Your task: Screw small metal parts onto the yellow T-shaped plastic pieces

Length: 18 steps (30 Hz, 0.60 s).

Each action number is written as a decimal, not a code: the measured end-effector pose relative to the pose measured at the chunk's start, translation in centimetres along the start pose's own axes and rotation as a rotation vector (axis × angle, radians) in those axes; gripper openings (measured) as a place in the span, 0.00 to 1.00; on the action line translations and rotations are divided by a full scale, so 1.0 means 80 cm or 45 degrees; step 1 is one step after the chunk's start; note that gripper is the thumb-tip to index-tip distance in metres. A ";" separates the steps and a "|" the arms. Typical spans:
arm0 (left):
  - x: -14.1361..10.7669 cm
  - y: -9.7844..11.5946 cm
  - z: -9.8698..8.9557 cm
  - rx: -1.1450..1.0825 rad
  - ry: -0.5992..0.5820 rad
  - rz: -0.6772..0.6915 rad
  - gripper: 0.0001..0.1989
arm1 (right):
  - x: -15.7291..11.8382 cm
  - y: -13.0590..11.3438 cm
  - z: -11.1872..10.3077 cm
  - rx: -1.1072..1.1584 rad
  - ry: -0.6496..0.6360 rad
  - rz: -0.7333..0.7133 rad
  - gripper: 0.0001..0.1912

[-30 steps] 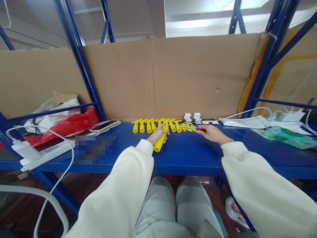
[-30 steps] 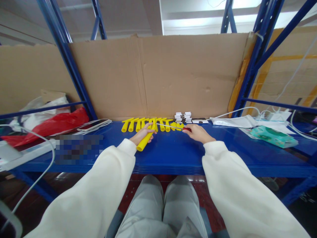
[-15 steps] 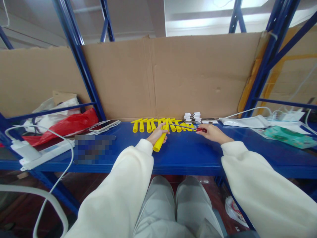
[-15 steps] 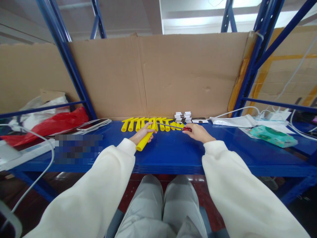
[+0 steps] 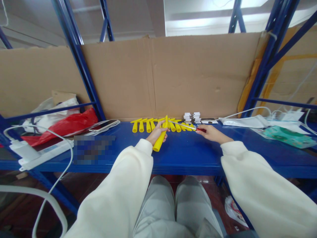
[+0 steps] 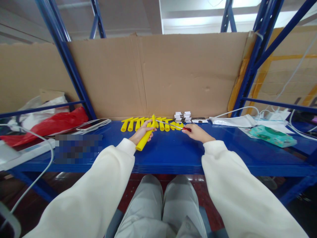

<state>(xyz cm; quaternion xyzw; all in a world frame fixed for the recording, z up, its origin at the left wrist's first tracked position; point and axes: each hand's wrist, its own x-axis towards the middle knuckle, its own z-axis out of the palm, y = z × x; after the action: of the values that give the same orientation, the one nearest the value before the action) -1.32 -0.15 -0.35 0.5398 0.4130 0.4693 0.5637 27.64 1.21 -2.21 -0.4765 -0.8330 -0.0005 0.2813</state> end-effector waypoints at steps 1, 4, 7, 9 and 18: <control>0.000 0.000 0.000 -0.015 0.002 0.016 0.34 | 0.000 0.000 0.001 0.017 -0.005 0.000 0.16; 0.000 0.000 -0.002 -0.065 0.003 0.058 0.33 | 0.001 0.001 0.002 0.046 -0.004 0.011 0.16; 0.003 -0.001 -0.004 -0.113 0.008 0.086 0.31 | 0.002 0.003 0.003 0.063 0.011 0.020 0.16; 0.006 -0.002 -0.004 -0.116 0.034 0.076 0.31 | 0.003 0.004 0.003 0.059 0.016 0.017 0.16; 0.019 -0.011 -0.002 -0.123 0.219 0.012 0.41 | 0.001 0.006 0.001 -0.077 -0.014 0.009 0.15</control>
<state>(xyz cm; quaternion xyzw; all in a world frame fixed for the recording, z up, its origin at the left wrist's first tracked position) -1.04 1.40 -1.20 0.4716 0.4341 0.5359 0.5495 27.93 1.56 -2.37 -0.4876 -0.8324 -0.0220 0.2624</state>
